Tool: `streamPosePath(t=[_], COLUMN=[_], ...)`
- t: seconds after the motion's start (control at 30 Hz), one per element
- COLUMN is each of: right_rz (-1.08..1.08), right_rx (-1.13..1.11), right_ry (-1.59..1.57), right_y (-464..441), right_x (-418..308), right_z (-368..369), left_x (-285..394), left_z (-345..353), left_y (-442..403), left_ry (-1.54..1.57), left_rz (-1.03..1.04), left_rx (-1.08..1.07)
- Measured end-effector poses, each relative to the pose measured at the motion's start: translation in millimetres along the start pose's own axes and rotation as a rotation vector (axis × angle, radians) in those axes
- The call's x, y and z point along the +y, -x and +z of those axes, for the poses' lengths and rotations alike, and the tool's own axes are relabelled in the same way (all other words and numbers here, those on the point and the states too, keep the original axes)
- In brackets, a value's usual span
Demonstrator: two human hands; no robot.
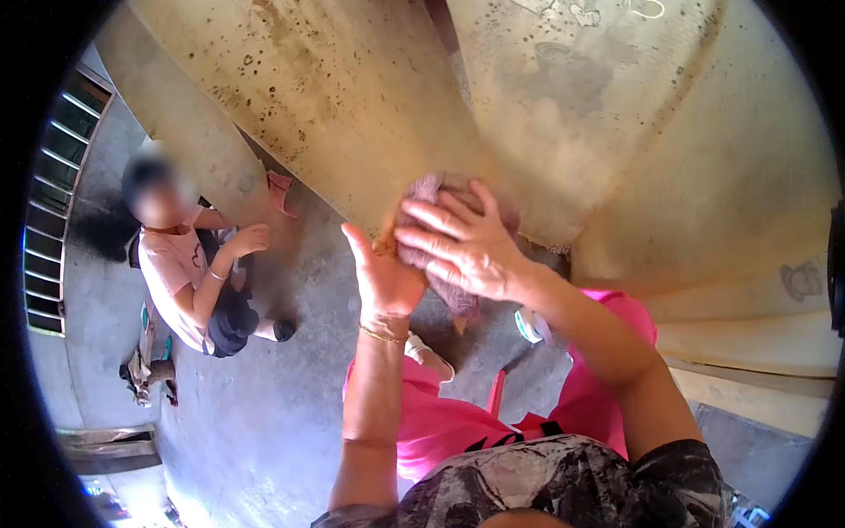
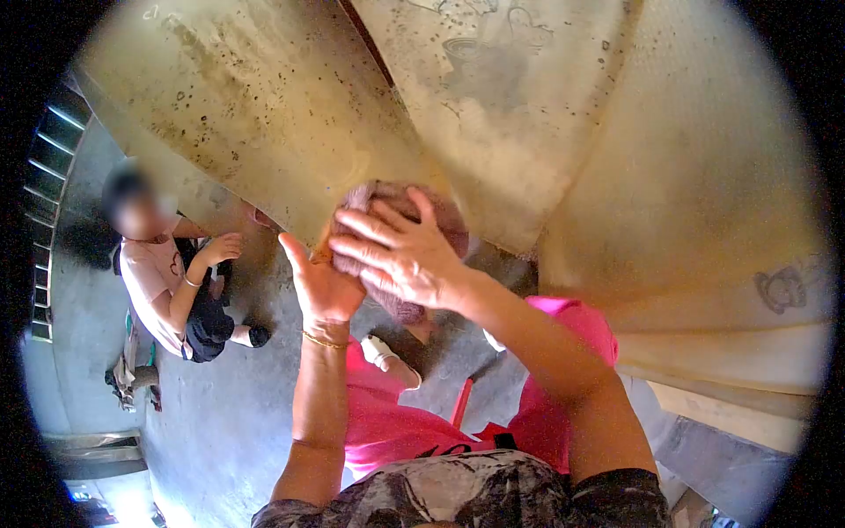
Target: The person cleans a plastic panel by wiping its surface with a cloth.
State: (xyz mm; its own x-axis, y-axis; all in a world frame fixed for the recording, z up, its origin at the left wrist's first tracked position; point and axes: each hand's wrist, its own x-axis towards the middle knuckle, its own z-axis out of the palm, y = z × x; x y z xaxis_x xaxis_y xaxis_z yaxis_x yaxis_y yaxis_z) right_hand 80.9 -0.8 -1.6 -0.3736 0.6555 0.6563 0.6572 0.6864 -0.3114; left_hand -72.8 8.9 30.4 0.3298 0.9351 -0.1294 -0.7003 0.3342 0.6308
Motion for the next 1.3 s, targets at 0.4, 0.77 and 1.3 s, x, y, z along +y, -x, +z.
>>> streamPosePath(t=[0.4, 0.77, 1.3], right_rz=[0.026, 0.181, 0.129], right_rx=[0.202, 0.323, 0.276], right_ry=[-0.152, -0.088, -0.124], right_y=[2.5, -24.2, 1.0], right_x=[-16.5, 21.1, 19.3], right_z=[12.9, -18.2, -10.7], left_x=[-3.9, 1.0, 6.8], left_z=[-8.8, -1.7, -16.5], left_y=[-10.5, -5.7, -1.4], left_ry=[-0.183, -0.053, 0.06], left_rz=[-0.043, -0.16, -0.205], left_rx=[-0.1, -0.197, -0.282])
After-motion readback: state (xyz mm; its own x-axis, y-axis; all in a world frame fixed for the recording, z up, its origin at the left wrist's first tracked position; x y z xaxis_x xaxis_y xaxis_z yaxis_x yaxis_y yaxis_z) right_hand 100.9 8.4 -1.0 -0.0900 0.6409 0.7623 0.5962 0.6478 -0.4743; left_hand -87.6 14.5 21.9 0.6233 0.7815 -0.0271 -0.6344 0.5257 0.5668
